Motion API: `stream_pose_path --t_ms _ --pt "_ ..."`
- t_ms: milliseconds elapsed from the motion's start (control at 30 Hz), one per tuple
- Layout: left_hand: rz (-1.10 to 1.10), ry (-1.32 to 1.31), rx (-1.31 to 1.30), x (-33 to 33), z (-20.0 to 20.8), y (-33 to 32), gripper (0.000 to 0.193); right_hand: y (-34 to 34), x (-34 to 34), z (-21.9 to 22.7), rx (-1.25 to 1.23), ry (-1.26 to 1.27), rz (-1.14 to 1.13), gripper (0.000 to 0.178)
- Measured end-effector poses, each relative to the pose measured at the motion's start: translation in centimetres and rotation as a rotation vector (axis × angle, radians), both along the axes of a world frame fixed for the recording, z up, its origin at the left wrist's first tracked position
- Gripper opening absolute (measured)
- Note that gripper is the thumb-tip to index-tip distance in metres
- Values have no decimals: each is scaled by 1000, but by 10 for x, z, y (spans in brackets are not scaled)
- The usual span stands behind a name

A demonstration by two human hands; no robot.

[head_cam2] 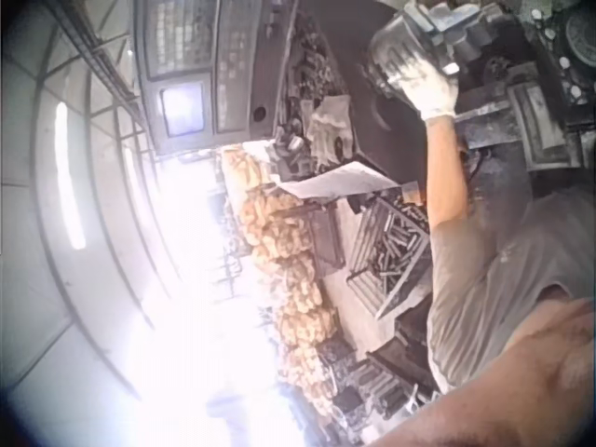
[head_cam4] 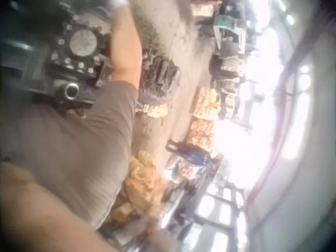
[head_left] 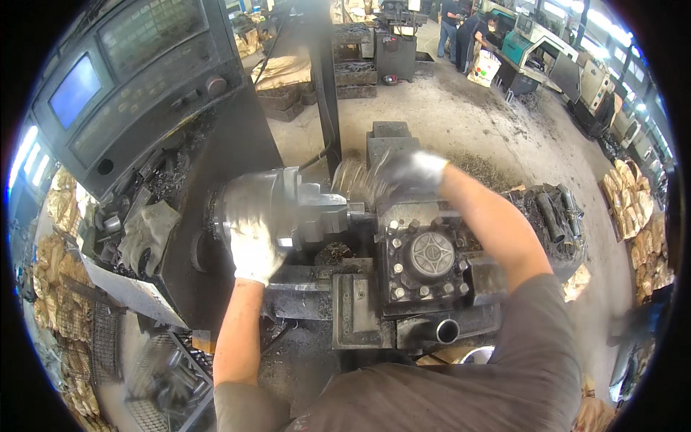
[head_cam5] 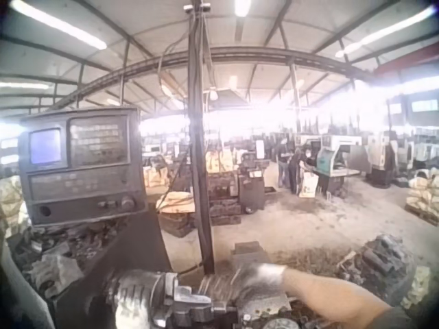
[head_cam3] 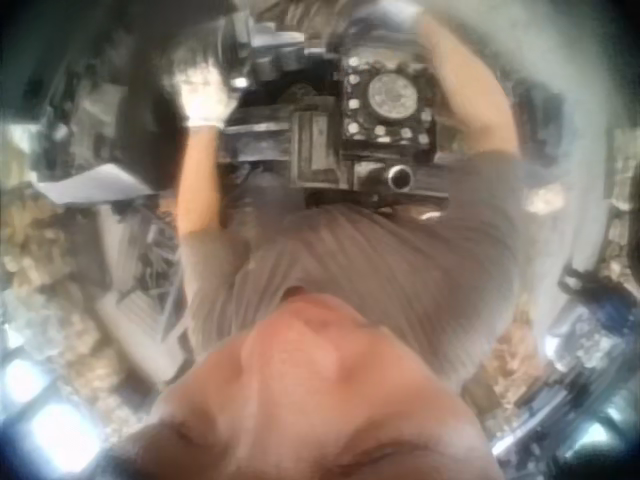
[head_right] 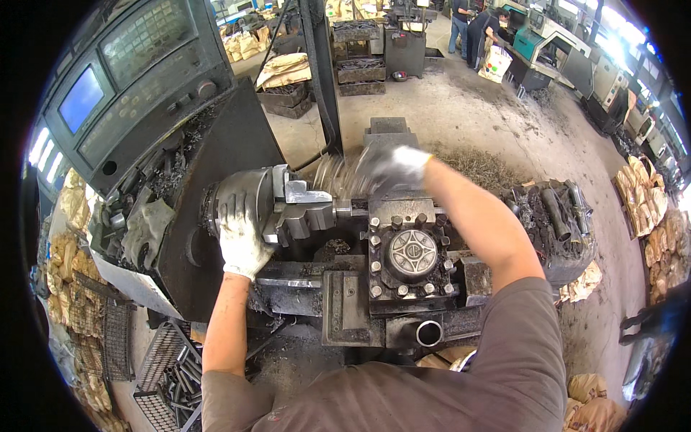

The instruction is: The person repeatedly picks up cylindrical metal parts from a basket, inserts them into a lathe chuck, operates the machine, and removes the finished parts. The person then places the finished parts into a collection basket.

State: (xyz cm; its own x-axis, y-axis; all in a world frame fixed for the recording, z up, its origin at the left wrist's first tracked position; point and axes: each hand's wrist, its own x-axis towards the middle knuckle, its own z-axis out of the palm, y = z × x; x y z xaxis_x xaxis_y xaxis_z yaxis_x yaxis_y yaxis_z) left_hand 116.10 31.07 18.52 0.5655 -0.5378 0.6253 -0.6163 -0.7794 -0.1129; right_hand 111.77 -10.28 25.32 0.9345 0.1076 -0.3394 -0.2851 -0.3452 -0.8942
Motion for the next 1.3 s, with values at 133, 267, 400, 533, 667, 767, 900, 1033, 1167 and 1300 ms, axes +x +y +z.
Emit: stream_pose_path --t_ms 133,267,400,533,667,767,900,1033,1167,1300 --pt "35 366 173 22 57 -25 107 -145 2 -48 -1286 8 -518 46" --pt "52 669 335 35 115 -64 90 -77 4 -30 -1113 -86 108 37" --pt "-348 145 66 -13 12 -103 83 47 33 -5 -671 82 515 39" --pt "-326 183 60 1 -29 -144 77 77 43 -24 -669 133 528 40" --pt "-337 235 51 -9 -24 -150 73 7 63 -77 -399 349 694 30" --pt "-287 254 65 -10 -22 -144 68 38 69 -47 -349 568 604 32" --pt "-308 185 -14 -7 -36 -143 73 63 56 -58 -582 249 645 60" --pt "-355 252 26 -7 -27 -152 75 -88 2 -111 -616 -56 556 46" --pt "-282 284 125 -2 -42 -141 75 -112 -104 -1 -812 -87 223 46" --pt "-235 205 123 2 -55 -138 77 -96 -253 -8 -264 -281 -647 38"
